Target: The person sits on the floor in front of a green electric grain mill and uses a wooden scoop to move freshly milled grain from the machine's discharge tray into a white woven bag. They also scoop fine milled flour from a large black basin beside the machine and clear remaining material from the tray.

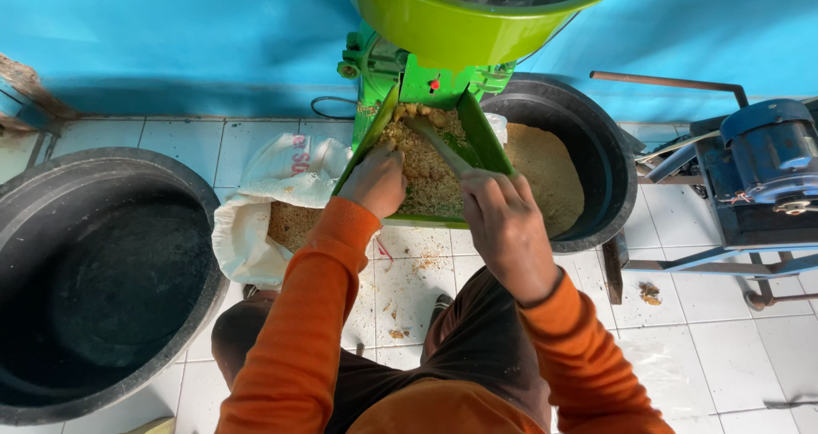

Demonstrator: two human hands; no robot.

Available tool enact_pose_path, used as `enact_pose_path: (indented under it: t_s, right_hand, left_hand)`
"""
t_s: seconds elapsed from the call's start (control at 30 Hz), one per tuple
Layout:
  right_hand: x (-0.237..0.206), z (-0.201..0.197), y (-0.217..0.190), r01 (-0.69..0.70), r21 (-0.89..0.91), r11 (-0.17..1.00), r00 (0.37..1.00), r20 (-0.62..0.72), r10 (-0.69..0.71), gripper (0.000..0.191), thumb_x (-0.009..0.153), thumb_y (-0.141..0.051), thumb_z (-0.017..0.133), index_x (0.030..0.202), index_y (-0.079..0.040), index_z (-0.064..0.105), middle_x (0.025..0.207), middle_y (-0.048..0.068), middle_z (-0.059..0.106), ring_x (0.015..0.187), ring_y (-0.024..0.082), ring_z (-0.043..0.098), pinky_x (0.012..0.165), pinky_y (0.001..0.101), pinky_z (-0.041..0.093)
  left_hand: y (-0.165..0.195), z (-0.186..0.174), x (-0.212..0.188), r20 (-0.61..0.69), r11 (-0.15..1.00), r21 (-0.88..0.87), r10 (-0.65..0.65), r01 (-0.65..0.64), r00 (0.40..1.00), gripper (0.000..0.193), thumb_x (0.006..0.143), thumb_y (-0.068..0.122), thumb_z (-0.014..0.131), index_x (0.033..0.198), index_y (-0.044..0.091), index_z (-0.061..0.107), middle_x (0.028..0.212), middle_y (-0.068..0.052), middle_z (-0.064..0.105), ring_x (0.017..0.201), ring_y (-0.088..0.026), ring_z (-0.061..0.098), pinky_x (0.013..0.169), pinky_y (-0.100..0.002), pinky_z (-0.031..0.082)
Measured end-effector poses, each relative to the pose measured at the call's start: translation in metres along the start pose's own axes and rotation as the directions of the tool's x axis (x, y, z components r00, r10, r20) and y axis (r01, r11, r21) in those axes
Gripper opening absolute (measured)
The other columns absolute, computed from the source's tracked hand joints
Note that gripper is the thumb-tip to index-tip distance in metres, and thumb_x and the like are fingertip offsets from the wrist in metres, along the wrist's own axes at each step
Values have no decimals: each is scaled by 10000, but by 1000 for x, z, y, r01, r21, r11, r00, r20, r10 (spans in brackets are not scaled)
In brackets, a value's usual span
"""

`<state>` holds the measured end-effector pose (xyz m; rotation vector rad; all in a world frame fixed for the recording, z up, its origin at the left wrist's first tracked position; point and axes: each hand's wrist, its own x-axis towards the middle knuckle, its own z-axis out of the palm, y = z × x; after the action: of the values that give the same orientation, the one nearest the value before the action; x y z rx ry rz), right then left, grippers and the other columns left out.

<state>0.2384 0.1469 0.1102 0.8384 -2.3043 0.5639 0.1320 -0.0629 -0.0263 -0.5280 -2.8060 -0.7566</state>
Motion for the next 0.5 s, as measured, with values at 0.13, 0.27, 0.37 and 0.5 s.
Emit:
enact_pose_path:
  t_s: [0.13,0.27,0.37,0.5]
  right_hand:
    - [0,-1,-8,-40,-53,998,999,-36,38,97,936,30,704,977,23,616,1037,132,738,817,225,692,774,351,540]
    - [-4,5,-7,5,-71,997,1000,-1,-5,114,906,30,708,981,32,623,1023,133,742,804,243,675,775,357,552]
    - [-11,12,-2,-5,-97,995,999,-49,0,105,940,15,719,992,23,629,1039,137,742,828,211,693,768,331,556]
    - [-19,13,-1,-34,-126,991,999,-30,30,77,952,16,732,975,10,660,992,122,758,756,169,694,699,310,543]
  left_hand:
    - [1,-1,0,24,1000,2,-9,9,1000,217,871,95,635,1031,-48,664,1226,-247,644,1125,-408,637,966,-473,526]
    - [4,-3,-1,-21,999,-26,-22,22,1000,211,864,104,649,998,-57,663,1258,-262,629,1094,-423,640,917,-482,534]
    - [5,-5,0,4,1000,4,-11,11,1000,176,861,101,649,956,-47,668,1240,-262,632,1104,-418,644,930,-482,534]
    - [8,-8,-1,63,996,-51,-73,76,995,181,885,80,622,1003,-53,655,1231,-239,642,1091,-414,645,916,-489,535]
